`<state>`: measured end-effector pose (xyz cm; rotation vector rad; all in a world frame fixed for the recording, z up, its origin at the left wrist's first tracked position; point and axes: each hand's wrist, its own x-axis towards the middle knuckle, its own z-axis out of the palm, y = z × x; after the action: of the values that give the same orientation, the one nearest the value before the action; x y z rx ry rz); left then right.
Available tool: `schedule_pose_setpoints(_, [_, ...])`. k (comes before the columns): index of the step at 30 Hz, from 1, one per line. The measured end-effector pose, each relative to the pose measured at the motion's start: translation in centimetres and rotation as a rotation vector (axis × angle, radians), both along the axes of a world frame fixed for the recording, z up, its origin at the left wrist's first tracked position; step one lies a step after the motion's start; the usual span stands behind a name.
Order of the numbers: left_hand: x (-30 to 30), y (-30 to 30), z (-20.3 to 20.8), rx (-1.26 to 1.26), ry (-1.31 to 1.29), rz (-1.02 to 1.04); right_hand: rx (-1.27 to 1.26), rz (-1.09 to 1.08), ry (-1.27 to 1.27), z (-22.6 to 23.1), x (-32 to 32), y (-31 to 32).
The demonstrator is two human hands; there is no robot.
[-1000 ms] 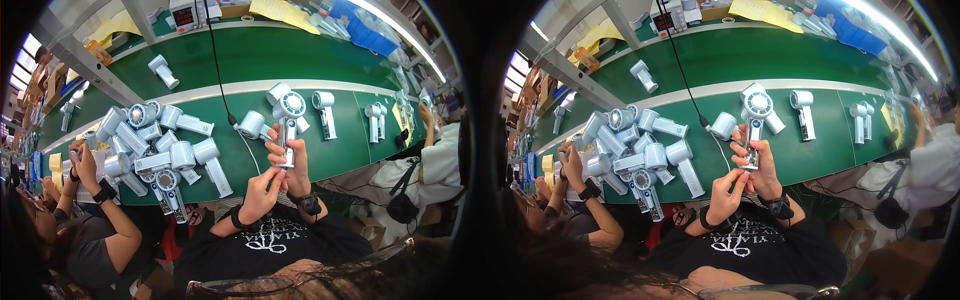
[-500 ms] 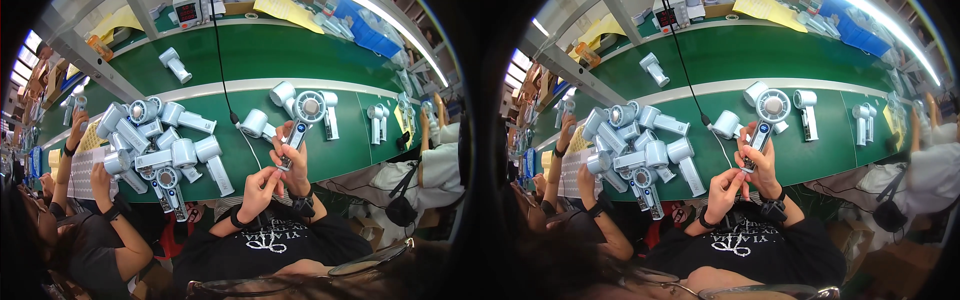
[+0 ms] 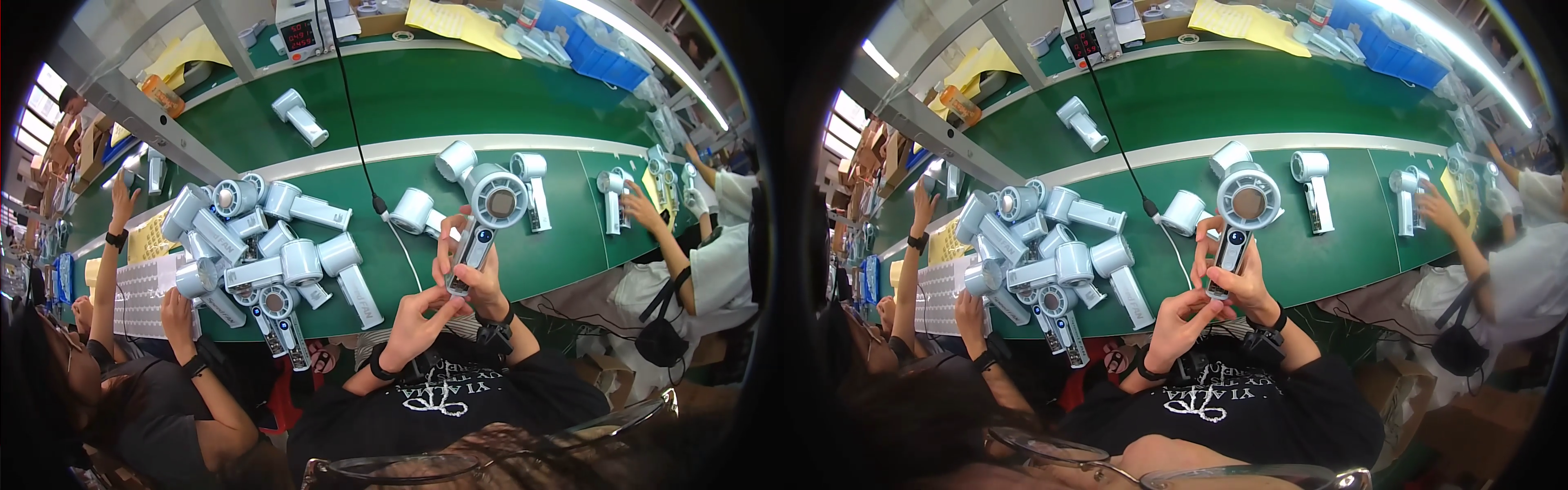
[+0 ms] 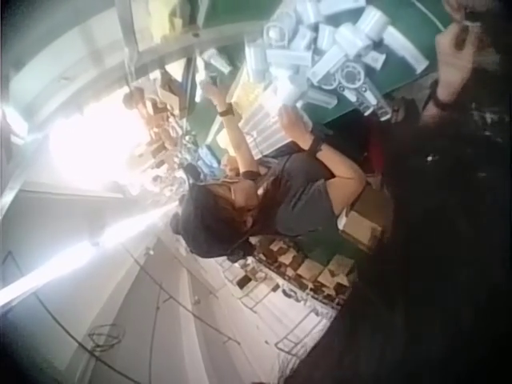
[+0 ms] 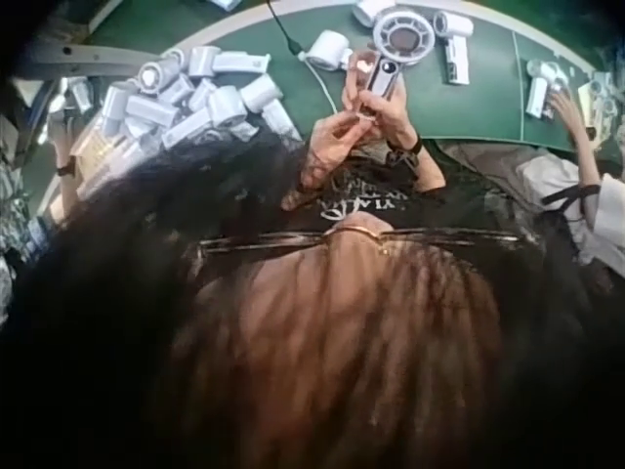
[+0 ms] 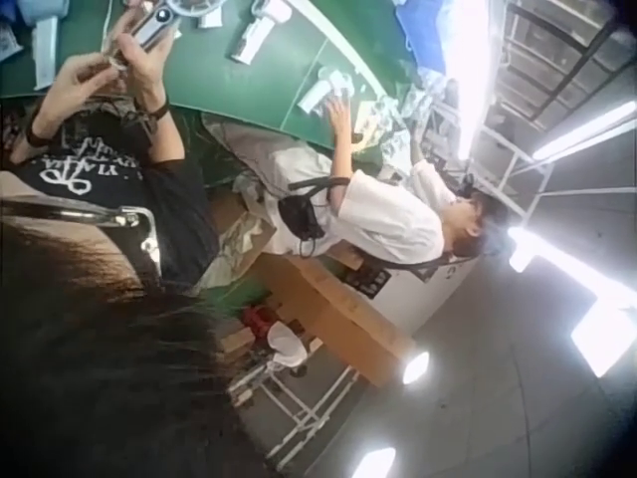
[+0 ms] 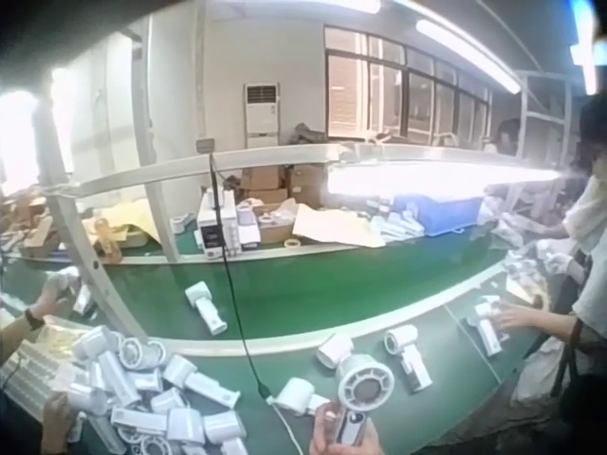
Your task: Inspecting and moving handheld fans along a factory production line.
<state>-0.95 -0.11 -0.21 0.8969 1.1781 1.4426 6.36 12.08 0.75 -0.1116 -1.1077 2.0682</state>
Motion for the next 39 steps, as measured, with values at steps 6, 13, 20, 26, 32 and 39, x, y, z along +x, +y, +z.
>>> schedule_pose_setpoints(6, [-0.8,0.1,-0.2,-0.081,0.020,-0.008,0.018,-0.013,-0.043,-0.2,0.0,-0.2])
schedule_pose_setpoints(13, [-0.6,0.0,-0.3,-0.063,-0.029,0.045,0.039,-0.030,-0.066,-0.2,-0.1,-0.4])
schedule_pose_setpoints(20, [-0.5,-0.3,0.1,-0.002,0.223,0.115,0.149,-0.129,-0.129,0.2,0.2,-0.4])
schedule_pose_setpoints(26, [-0.1,-0.3,0.8,0.081,0.495,0.305,0.166,-0.213,-0.247,2.8,0.2,-1.9])
schedule_pose_setpoints(32, [0.9,-0.1,0.7,0.200,0.813,0.401,0.149,-0.324,-0.405,2.7,0.4,-2.0])
schedule_pose_setpoints(39, [-0.7,-0.8,1.0,0.202,0.694,0.401,-0.047,-0.421,0.075,10.0,2.5,4.8])
